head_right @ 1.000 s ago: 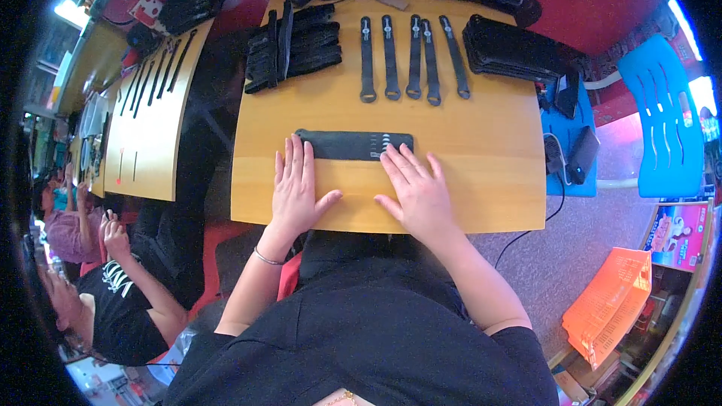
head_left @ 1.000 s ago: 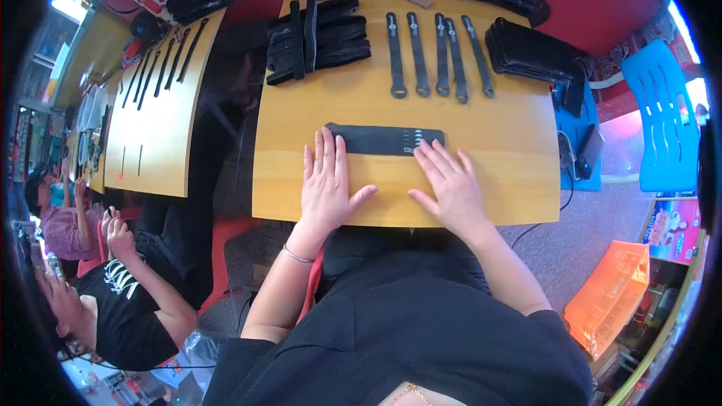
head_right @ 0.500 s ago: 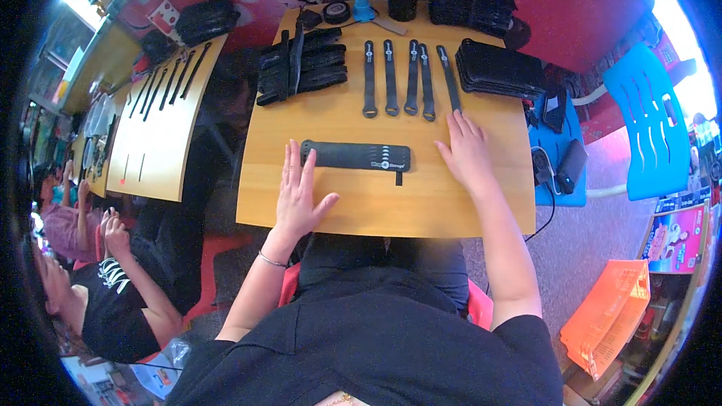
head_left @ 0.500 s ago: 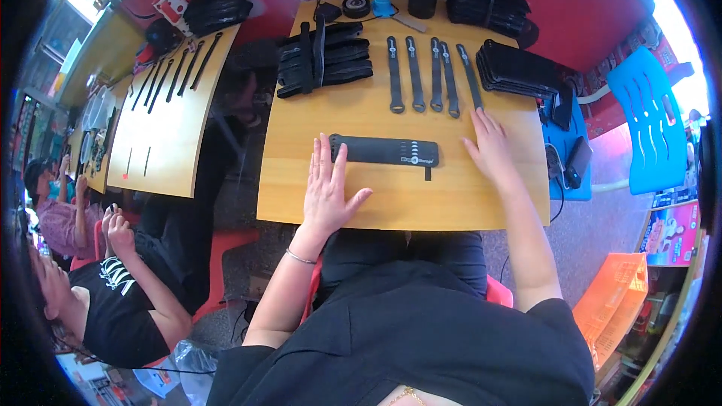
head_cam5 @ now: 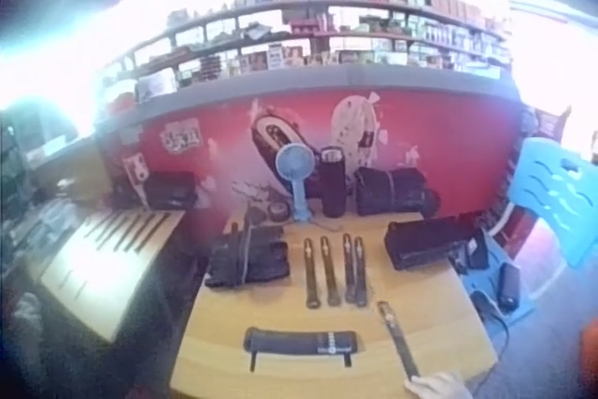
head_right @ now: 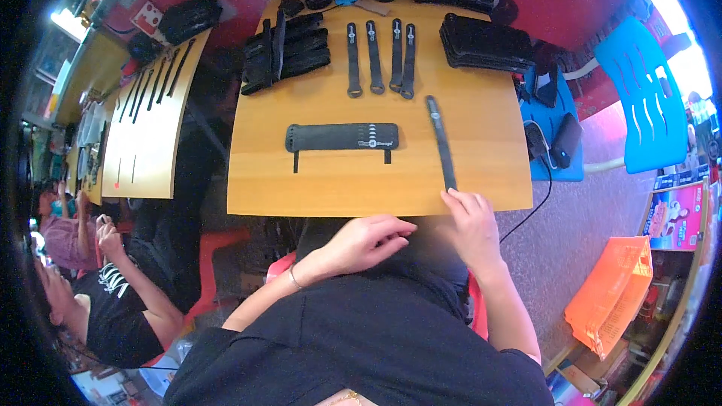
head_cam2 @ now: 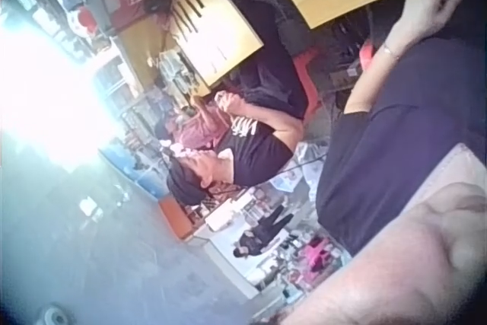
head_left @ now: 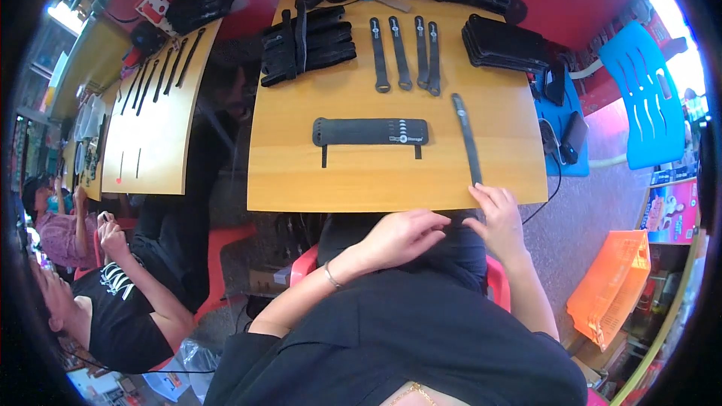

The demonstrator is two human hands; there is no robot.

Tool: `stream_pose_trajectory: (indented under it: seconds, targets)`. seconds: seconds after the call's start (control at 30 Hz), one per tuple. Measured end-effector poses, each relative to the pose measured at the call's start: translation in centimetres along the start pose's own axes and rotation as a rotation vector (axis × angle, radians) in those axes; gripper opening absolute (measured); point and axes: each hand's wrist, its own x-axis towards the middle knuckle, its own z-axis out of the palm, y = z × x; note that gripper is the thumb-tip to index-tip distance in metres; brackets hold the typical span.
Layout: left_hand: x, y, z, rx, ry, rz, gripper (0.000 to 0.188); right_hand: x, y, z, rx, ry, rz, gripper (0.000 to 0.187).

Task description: The recorder is stacking and organizing black fabric straps on a workbench.

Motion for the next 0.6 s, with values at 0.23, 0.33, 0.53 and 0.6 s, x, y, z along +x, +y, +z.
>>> stream_pose_trajectory:
  seconds: [0.23,0.33,0.53,0.6]
  targets:
    - [1.6,-0.8,2.9,-0.359,-0.18,-0.292,0.039,-1.2,-1.6,1.0,0.094,0.18,0.016,0.02]
    - [1.3,-1.2,3.3,-0.767,-0.167,-0.51,0.042,-1.0,-3.8,1.5,0.24,0.242,-0.006,0.017]
    - [-0.1,-2.1,2.0,-1.038,-0.058,-0.611,0.031,0.1,-6.1,1.3,0.51,0.176,-0.2,0.018]
    - [-0.4,-1.1,0.4,-0.958,-0.019,-0.601,0.025,1.4,-6.9,1.0,0.524,0.226,-0.201,0.018]
